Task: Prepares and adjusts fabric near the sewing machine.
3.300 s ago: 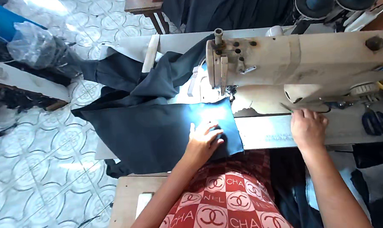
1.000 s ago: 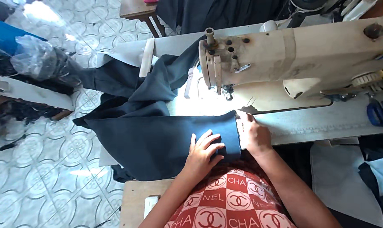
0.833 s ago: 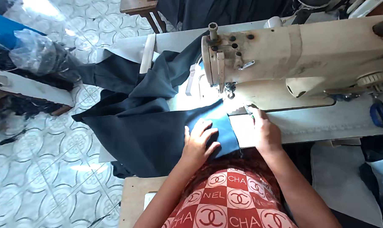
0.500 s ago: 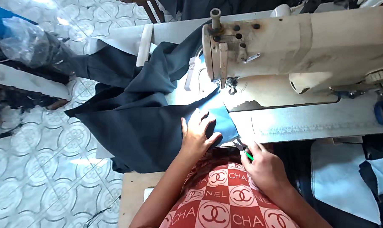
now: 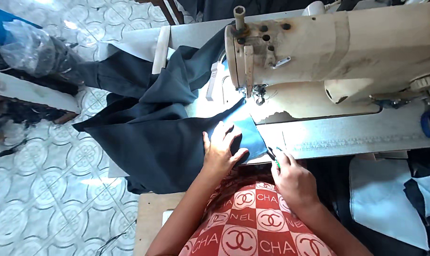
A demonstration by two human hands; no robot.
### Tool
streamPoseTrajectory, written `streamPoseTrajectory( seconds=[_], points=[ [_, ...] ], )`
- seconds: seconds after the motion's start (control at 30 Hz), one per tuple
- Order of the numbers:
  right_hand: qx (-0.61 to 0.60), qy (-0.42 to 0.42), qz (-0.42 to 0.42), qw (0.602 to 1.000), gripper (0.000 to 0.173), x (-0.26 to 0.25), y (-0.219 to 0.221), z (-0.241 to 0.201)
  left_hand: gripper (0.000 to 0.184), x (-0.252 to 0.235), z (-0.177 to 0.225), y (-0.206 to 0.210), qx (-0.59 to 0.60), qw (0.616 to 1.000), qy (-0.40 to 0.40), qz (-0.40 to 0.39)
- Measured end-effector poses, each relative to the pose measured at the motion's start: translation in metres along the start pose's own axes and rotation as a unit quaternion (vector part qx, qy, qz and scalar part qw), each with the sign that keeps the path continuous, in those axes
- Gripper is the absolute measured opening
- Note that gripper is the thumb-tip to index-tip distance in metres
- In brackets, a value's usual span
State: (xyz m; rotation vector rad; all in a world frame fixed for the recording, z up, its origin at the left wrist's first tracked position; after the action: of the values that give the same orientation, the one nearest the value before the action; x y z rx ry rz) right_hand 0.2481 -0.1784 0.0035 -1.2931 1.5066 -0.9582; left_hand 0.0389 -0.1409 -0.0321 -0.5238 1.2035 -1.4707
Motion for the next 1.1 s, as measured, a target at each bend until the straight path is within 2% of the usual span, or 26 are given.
streamPoseTrajectory(
  seconds=[0.1,0.27,0.57,0.67,0.83,0.93,1.03,1.1],
  points=[
    [-0.008,-0.002,0.009,1.000,0.028,-0.007,0.010,0.000,0.052,0.000,0.000,0.000,0.000,1.000,-0.001,-0.004],
    [0.000,0.023,-0.032,0.999,0.031,-0.001,0.002,0.002,0.052,0.000,0.000,0.000,-0.002,1.000,-0.002,-0.002],
    [-0.001,-0.008,0.038,0.999,0.025,-0.019,0.018,-0.009,0.051,0.000,0.000,0.000,0.003,1.000,0.005,-0.008],
    [-0.011,-0.001,0.025,1.000,0.024,-0.023,0.017,-0.005,0.051,0.000,-0.001,-0.001,0.003,1.000,0.004,-0.010],
    [-0.017,0.068,0.006,0.998,0.029,-0.026,0.004,0.019,0.051,0.000,0.000,0.000,0.003,1.000,0.003,-0.007],
    [-0.032,0.110,0.009,0.993,0.036,-0.048,-0.006,0.054,0.051,0.001,-0.002,0.001,0.004,1.000,0.011,-0.011],
    [-0.022,0.145,0.019,0.989,0.038,-0.078,-0.006,0.099,0.048,0.001,0.001,0.003,0.013,0.997,0.069,-0.020],
    [-0.016,0.135,0.035,0.990,0.040,-0.090,-0.009,0.105,0.046,-0.002,0.007,0.005,0.043,0.991,0.122,-0.043]
  ],
)
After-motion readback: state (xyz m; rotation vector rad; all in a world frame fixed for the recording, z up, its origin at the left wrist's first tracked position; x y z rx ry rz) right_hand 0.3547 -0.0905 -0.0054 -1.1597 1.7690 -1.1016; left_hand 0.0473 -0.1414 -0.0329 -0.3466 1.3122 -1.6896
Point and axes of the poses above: each hand's wrist, its own x-axis away from the middle knuckle, its own y-axis out of the palm, z = x × y, the point moved 4 cm from there along -x, towards the middle knuckle, and after that the axes turned 14 degrees about y, right-handed, at the moved point
